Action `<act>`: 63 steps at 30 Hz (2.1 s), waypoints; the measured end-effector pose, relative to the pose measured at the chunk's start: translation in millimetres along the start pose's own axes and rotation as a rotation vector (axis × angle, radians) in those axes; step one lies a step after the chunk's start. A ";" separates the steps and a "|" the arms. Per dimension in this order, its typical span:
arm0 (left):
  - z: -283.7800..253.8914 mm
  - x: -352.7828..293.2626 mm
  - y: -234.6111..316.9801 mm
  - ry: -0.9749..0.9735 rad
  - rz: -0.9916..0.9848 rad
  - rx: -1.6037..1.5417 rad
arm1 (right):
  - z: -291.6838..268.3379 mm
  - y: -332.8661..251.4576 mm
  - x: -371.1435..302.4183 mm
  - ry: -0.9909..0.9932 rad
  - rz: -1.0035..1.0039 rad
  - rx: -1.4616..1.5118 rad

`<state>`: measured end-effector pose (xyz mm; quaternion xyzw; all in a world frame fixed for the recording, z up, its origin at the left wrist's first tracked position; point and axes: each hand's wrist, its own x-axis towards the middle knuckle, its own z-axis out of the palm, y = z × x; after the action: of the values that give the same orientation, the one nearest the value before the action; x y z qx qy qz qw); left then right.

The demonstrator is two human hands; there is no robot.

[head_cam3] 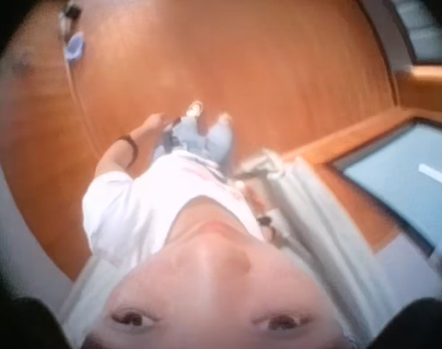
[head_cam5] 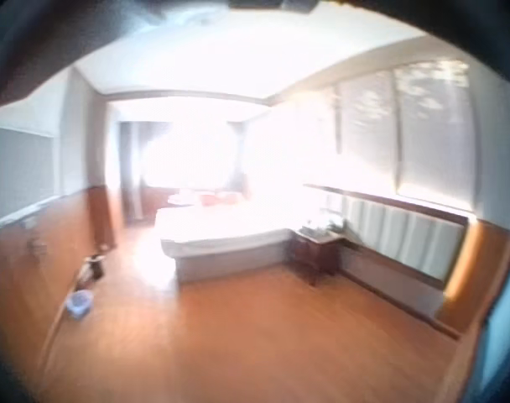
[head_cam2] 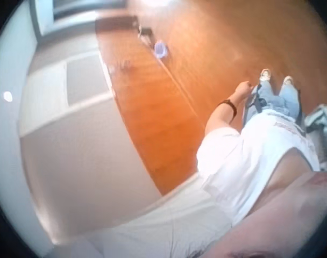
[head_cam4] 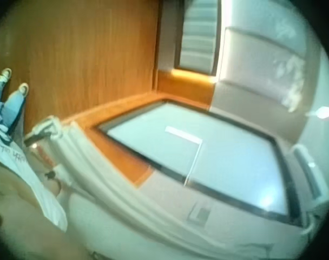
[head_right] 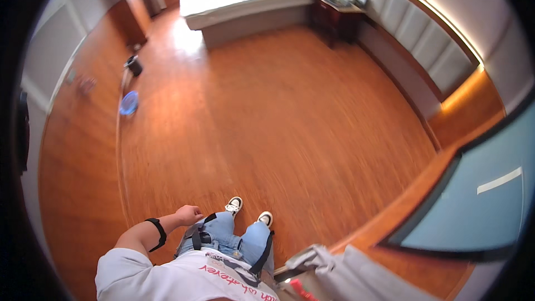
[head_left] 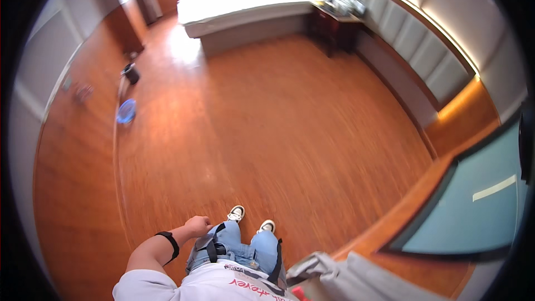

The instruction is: The person mops a wooden floor in a bedroom using a flat mop. They move the mop back and forth across the floor, covering a large area of the room. A blue bucket and some colorful wires are visible on the floor.

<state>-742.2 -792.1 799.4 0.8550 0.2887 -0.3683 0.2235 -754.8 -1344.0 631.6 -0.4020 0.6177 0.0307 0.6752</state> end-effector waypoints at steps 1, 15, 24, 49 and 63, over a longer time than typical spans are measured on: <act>0.3 -2.9 -1.7 0.008 -0.033 -0.027 | 23.3 2.9 0.7 -0.036 0.016 -0.053; 12.3 -24.6 11.6 0.074 -0.224 -0.162 | 131.7 -15.2 10.9 -0.267 0.091 -0.394; 4.8 -15.6 8.9 0.115 -0.176 -0.180 | 65.7 43.7 21.6 -0.115 0.329 -0.306; -150.8 167.0 -65.0 0.180 -0.333 -0.566 | 504.0 -113.0 -70.6 -0.367 -0.219 -0.971; -326.6 323.7 -93.6 0.275 -0.337 -0.787 | 759.4 -72.8 -122.7 -0.332 -0.146 -1.188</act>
<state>-458.4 -422.7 743.2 0.6869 0.5690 -0.1449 0.4282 -129.7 -896.3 708.2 -0.7402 0.3529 0.3852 0.4234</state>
